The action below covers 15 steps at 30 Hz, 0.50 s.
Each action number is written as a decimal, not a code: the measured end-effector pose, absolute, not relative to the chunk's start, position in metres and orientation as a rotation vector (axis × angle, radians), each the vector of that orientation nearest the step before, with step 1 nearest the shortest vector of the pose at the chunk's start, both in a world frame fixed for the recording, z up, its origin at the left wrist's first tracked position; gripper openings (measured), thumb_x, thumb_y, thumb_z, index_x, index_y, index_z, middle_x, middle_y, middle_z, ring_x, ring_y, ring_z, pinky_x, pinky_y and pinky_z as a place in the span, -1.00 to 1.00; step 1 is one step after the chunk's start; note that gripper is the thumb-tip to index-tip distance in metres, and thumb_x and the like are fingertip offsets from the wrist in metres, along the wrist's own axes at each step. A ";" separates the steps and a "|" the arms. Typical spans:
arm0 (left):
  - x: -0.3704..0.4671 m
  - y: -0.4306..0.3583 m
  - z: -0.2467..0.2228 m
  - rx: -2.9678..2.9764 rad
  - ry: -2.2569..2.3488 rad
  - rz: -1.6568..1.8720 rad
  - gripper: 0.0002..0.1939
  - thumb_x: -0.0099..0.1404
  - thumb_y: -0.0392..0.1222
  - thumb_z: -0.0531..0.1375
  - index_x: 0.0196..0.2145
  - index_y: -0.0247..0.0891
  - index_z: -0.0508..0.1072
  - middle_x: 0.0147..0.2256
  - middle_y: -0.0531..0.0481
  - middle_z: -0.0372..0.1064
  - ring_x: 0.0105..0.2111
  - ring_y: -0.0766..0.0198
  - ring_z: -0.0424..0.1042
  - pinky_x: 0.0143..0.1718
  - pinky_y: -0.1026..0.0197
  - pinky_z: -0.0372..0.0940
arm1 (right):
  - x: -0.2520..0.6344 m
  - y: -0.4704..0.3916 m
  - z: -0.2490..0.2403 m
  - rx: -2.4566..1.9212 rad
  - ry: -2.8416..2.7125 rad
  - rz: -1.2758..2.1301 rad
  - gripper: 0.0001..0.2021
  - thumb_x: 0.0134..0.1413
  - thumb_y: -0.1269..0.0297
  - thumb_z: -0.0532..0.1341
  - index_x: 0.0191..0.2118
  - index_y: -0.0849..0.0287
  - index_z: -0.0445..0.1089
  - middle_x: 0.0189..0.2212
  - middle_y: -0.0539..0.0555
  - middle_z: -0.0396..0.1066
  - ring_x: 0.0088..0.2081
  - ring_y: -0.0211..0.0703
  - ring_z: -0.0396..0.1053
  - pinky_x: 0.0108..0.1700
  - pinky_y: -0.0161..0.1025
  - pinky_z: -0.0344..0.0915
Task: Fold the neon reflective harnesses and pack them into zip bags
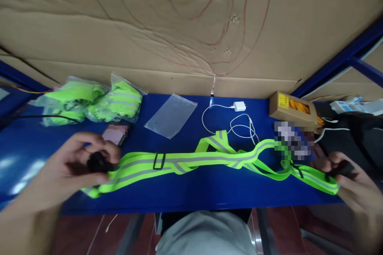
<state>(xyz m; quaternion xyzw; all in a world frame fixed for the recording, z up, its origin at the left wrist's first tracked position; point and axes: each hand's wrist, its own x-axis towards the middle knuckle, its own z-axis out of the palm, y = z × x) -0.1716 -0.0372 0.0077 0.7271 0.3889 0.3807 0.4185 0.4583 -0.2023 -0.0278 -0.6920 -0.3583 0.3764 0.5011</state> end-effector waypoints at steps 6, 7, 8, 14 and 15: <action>-0.066 -0.112 -0.019 2.954 0.778 0.651 -0.61 0.41 -0.42 0.02 -0.04 -0.01 0.51 -0.11 -0.01 0.61 -0.25 0.19 0.64 -0.31 0.25 0.56 | 0.392 -0.205 -0.025 -1.903 -1.698 0.987 -0.72 0.10 0.10 0.41 -0.09 -0.04 0.46 -0.15 0.08 0.52 -0.13 0.02 0.54 -0.07 -0.13 0.54; -0.056 -0.116 -0.025 3.055 0.754 0.655 -0.58 0.41 -0.46 0.01 -0.03 -0.01 0.50 -0.08 -0.04 0.59 -0.26 0.21 0.64 -0.34 0.27 0.54 | 0.377 -0.203 -0.025 -1.887 -1.841 0.951 -0.76 0.16 0.10 0.37 -0.07 -0.04 0.48 -0.12 0.10 0.54 -0.06 0.05 0.54 0.01 -0.08 0.53; -0.050 -0.118 -0.030 3.115 0.753 0.666 -0.56 0.40 -0.48 0.03 0.01 0.00 0.48 -0.04 -0.06 0.58 -0.24 0.21 0.64 -0.35 0.29 0.53 | 0.364 -0.201 -0.025 -1.855 -1.960 0.908 -0.76 0.21 0.11 0.33 -0.02 -0.05 0.49 -0.09 0.10 0.56 0.01 0.09 0.53 0.07 -0.01 0.51; -0.062 -0.118 -0.054 2.959 1.247 0.927 -0.67 0.40 -0.32 0.23 0.10 -0.22 0.36 0.01 -0.30 0.51 -0.11 0.04 0.63 -0.24 0.12 0.57 | 0.335 -0.207 -0.037 -1.765 -2.161 0.863 -0.54 0.40 0.25 0.08 0.34 -0.12 0.17 0.17 0.12 0.46 0.30 0.06 0.34 0.27 0.13 0.40; -0.065 -0.121 -0.056 2.904 1.372 0.983 -0.65 0.39 -0.26 0.26 0.10 -0.27 0.36 -0.04 -0.32 0.53 -0.12 -0.02 0.63 -0.22 0.04 0.58 | 0.337 -0.211 -0.040 -1.779 -2.160 0.868 -0.55 0.40 0.26 0.06 0.34 -0.12 0.17 0.23 0.12 0.41 0.36 0.08 0.26 0.31 0.16 0.35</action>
